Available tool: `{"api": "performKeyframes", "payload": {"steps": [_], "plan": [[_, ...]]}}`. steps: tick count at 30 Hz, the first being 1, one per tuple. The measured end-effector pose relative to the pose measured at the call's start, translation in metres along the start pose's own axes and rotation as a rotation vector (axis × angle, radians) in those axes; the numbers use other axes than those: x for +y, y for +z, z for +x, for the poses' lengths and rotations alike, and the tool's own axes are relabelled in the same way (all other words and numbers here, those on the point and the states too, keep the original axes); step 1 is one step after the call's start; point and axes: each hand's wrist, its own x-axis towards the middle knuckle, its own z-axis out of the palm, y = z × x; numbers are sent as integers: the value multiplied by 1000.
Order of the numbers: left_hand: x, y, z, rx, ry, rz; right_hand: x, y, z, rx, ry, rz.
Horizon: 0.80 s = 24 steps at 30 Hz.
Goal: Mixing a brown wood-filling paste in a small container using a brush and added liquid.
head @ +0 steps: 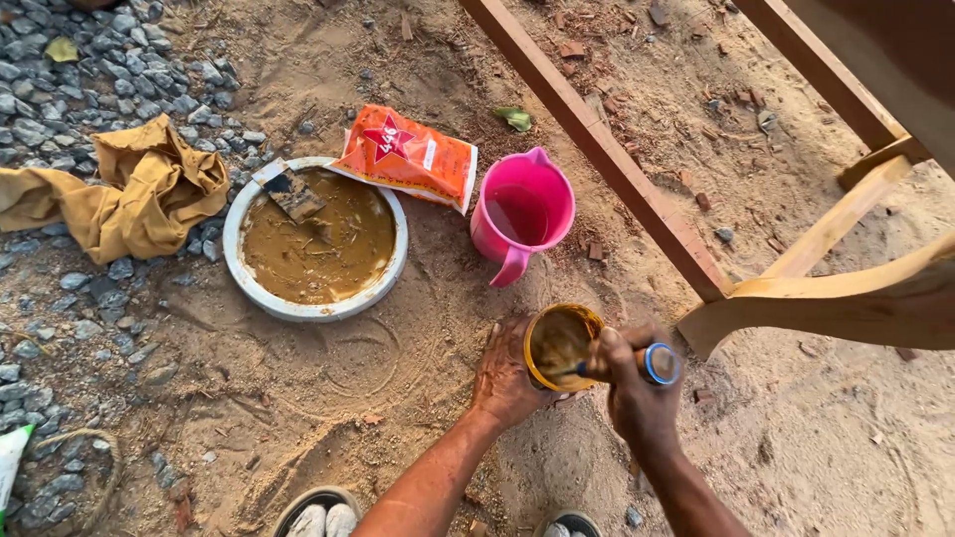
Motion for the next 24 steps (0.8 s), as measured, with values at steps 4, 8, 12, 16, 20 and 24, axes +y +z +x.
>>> {"api": "performKeyframes", "payload": {"steps": [4, 8, 12, 16, 20, 24], "plan": [[-2, 1, -3, 16, 13, 6, -10, -21, 3, 94, 33, -368], [0, -3, -5, 89, 94, -18, 4, -30, 28, 65, -121, -53], [-2, -9, -3, 82, 96, -33, -12, 1, 47, 149, -67, -115], [3, -25, -3, -11, 11, -35, 5, 17, 51, 143, -118, 76], [-8, -30, 2, -92, 26, 61, 3, 24, 30, 81, -113, 101], [-18, -44, 10, -147, 70, 134, 2, 8, 7, 52, -38, 2]]}}
